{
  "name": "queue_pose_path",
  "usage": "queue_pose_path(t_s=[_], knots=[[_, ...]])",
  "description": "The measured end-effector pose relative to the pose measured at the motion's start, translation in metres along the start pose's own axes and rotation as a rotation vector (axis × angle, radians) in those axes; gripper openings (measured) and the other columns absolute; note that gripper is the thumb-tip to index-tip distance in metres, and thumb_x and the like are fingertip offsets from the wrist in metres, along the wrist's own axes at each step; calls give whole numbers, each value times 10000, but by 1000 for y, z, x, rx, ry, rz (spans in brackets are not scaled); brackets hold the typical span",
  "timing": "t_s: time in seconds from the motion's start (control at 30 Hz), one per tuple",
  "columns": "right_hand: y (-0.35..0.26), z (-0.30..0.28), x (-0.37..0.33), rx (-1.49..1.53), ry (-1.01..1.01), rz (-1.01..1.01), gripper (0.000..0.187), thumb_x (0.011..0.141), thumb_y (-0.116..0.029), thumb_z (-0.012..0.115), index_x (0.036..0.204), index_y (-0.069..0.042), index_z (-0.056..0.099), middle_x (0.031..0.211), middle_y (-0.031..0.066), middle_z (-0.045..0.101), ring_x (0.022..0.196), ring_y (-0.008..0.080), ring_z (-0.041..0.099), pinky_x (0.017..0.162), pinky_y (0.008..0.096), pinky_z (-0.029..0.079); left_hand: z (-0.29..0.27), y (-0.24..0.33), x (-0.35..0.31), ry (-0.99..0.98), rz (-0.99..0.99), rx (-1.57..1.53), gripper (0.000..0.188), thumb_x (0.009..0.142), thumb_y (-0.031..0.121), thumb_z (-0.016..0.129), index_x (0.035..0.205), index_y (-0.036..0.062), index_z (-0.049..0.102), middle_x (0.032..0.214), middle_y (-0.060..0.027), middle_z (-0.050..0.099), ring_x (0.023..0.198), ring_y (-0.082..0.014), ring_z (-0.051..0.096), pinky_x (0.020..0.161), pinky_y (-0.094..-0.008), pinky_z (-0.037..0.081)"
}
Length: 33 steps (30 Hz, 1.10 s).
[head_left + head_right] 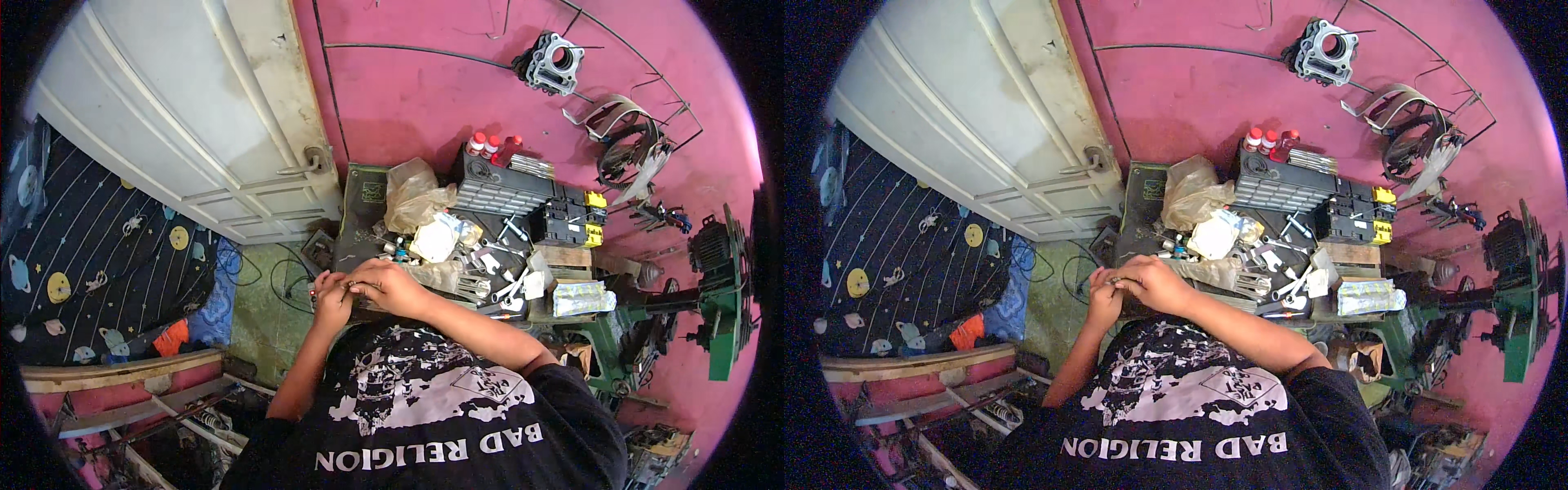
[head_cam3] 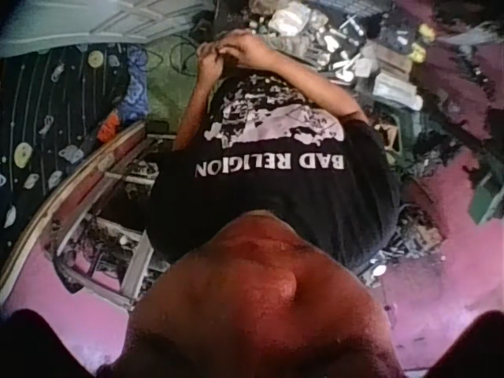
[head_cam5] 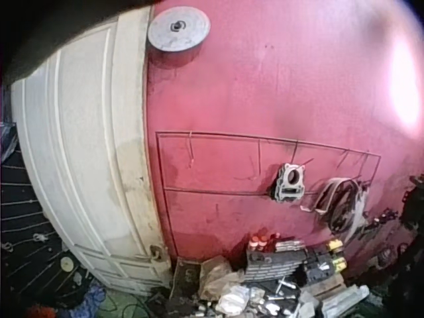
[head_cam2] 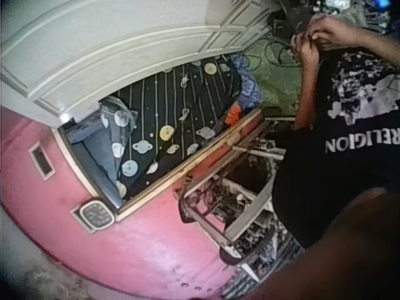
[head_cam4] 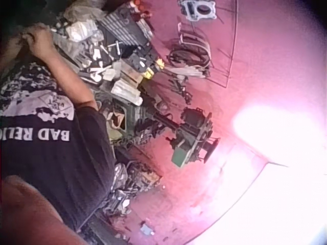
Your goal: The person cleans a bundle of long, thin metal rods on a cluttered workbench. They repeatedly wipe the rods with a cloth, rotate them, and inspect the surfaces. The person handles the rods one by one or in small groups, moving them around the workspace while cleaning.
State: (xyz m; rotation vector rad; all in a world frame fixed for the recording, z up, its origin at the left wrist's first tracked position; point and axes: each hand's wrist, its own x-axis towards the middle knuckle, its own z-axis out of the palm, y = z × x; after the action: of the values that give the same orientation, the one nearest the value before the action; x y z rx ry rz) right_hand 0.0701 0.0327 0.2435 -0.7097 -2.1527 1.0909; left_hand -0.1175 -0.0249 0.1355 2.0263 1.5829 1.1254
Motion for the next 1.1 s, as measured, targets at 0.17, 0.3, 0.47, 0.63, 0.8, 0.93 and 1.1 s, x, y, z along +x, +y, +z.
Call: queue_pose_path(t_s=[0.17, 0.3, 0.47, 0.63, 0.8, 0.93, 1.1], knots=[[10, -12, -16, 18, 61, 18, 209, 875, -138, 671, 1062, -55, 711, 1015, 127, 701, 964, 321, 635, 868, 416, 486, -6, 30, 24, -66, 71, -38, 136, 842, 91, 638, 947, 35, 704, 981, -111, 687, 987, -274, 635, 1037, -465, 362], [10, -33, -37, 62, 127, 47, 293, 871, -172, 688, 1147, -75, 692, 1064, 114, 695, 1010, 294, 623, 915, 407, 463, -2, 63, 43, -112, 108, -57, 120, 830, 102, 672, 933, 56, 714, 943, -90, 694, 961, -251, 643, 1021, -450, 365], [27, -61, -77, 152, 251, 144, 620, 813, -312, 763, 1350, -80, 558, 1248, 130, 639, 1166, 325, 566, 1003, 418, 421, 10, 112, 68, -120, 133, -222, 113, 893, 113, 652, 943, 31, 713, 955, -87, 707, 954, -233, 659, 980, -414, 422], [73, -77, -146, -262, -98, 403, 477, 845, -333, 749, 1186, -17, 643, 1066, 170, 689, 1066, 305, 642, 964, 428, 448, 42, 155, 80, -44, -188, -840, 213, 984, 140, 588, 1017, -52, 676, 990, -105, 712, 973, -161, 641, 899, -322, 484], [106, -96, -212, 48, 96, 466, 325, 924, -322, 654, 880, 0, 642, 789, 231, 606, 737, 343, 609, 677, 408, 462, 79, 164, 90, 74, -453, -1081, 260, 996, 226, 584, 1030, -17, 670, 1036, -123, 713, 1002, -173, 636, 943, -327, 452], [88, -130, -263, 159, 171, 615, 221, 960, -218, 614, 893, -17, 674, 781, 73, 670, 758, 185, 622, 740, 323, 482, 113, 159, 84, 48, -669, -1257, 258, 987, 296, 594, 1059, 55, 651, 1114, -95, 693, 991, -161, 621, 891, -330, 452], [86, -152, -342, 452, 386, 733, 312, 1014, -165, 517, 1246, 7, 635, 882, 17, 670, 860, 119, 605, 846, 275, 474, 170, 153, 62, -172, -1038, -1269, 299, 1000, 374, 550, 1147, 121, 611, 1206, -40, 661, 1009, -149, 573, 925, -369, 423]])
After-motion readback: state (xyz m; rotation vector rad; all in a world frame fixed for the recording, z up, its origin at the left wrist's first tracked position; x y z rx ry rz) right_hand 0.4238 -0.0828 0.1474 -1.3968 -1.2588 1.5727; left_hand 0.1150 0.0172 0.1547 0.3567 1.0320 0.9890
